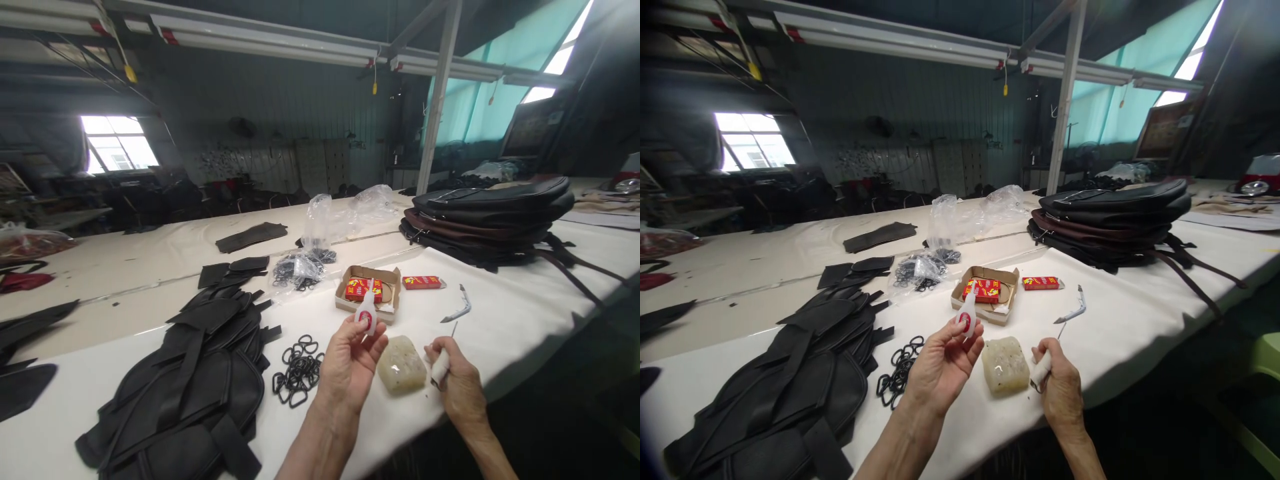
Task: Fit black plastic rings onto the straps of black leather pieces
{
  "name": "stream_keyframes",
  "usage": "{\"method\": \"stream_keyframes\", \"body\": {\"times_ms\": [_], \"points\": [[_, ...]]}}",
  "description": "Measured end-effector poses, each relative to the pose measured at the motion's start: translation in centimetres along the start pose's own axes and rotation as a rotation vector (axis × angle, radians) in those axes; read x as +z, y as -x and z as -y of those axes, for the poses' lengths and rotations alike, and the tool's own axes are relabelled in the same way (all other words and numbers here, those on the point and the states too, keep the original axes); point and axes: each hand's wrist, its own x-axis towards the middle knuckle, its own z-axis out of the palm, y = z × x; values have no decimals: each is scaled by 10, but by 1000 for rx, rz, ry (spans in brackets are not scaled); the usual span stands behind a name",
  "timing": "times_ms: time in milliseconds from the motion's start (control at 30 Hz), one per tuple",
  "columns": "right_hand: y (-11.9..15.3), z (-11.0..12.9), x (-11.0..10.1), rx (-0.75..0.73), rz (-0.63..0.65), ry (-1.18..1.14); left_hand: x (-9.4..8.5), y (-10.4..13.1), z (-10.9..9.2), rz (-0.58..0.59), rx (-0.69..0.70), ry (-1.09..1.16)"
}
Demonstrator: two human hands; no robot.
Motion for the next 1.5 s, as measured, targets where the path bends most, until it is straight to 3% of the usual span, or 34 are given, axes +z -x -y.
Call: {"method": "stream_keyframes", "body": {"times_ms": [300,533,700,900,1133,1333,1500], "points": [[0,-2,1,18,2,13,7,0,-18,112,61,-33],[-2,-9,5,26,-3,-6,35,4,-28,224,94,6],[-2,-11,9,44,8,-87,51,12,-42,229,137,-12],[-7,-15,17,59,-54,-151,53,16,-60,226,237,-142],[-4,-18,22,-5,-135,-135,64,27,-75,385,294,-373],[-3,-15,23,-51,-137,-141,65,30,-74,442,267,-405],[-2,-17,23,-40,-117,-167,65,25,-77,385,305,-331]]}}
